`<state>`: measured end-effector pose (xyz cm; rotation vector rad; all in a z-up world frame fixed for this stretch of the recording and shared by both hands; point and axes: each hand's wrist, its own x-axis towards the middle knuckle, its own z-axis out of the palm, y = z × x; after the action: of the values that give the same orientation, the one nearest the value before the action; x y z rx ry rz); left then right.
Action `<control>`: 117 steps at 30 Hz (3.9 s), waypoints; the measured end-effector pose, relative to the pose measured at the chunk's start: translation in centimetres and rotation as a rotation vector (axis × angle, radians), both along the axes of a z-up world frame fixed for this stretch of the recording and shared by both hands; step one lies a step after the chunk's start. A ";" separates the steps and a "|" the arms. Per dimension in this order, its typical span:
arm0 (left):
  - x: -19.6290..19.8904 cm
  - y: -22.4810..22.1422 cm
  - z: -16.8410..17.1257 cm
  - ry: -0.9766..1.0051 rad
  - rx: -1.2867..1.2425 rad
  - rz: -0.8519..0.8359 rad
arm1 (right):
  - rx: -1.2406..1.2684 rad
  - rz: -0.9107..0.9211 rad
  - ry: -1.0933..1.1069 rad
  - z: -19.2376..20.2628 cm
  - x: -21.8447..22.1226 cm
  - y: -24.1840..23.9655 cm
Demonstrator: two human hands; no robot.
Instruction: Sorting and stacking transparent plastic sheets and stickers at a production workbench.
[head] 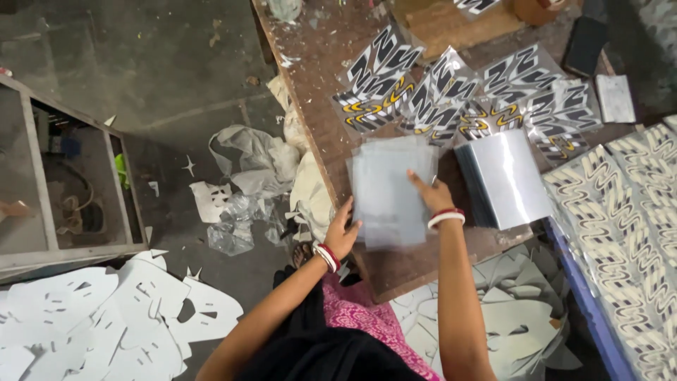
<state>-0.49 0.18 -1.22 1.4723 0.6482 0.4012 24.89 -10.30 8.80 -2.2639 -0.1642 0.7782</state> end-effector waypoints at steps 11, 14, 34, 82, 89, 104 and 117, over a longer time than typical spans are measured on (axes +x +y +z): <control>0.3 -0.1 -0.7 -0.042 0.125 0.019 | 0.234 0.159 0.105 3.5 -2.9 -0.9; 0.2 0.0 -2.6 -0.081 0.134 0.022 | 0.210 0.158 -0.054 3.1 -3.8 -0.2; 0.8 1.3 -2.0 -0.137 -0.017 -0.005 | 0.261 0.107 0.434 1.5 -0.2 -1.9; -1.3 -2.8 1.1 -0.136 -0.472 -0.113 | -0.366 0.663 -0.705 11.9 -7.0 1.0; -2.5 -2.6 2.2 -0.112 -0.281 -0.068 | -0.281 0.726 -0.763 14.0 -4.6 -0.4; -2.4 -4.0 3.4 -0.070 -0.392 -0.028 | -0.378 0.788 -0.920 10.3 -5.7 -1.5; -1.6 -4.5 2.6 -0.075 -0.317 -0.051 | -0.259 0.712 -0.798 10.6 -6.8 0.1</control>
<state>-2.06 -4.32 1.39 1.1645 0.5840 0.2977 18.13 -10.20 19.41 -2.6620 -1.3565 0.1650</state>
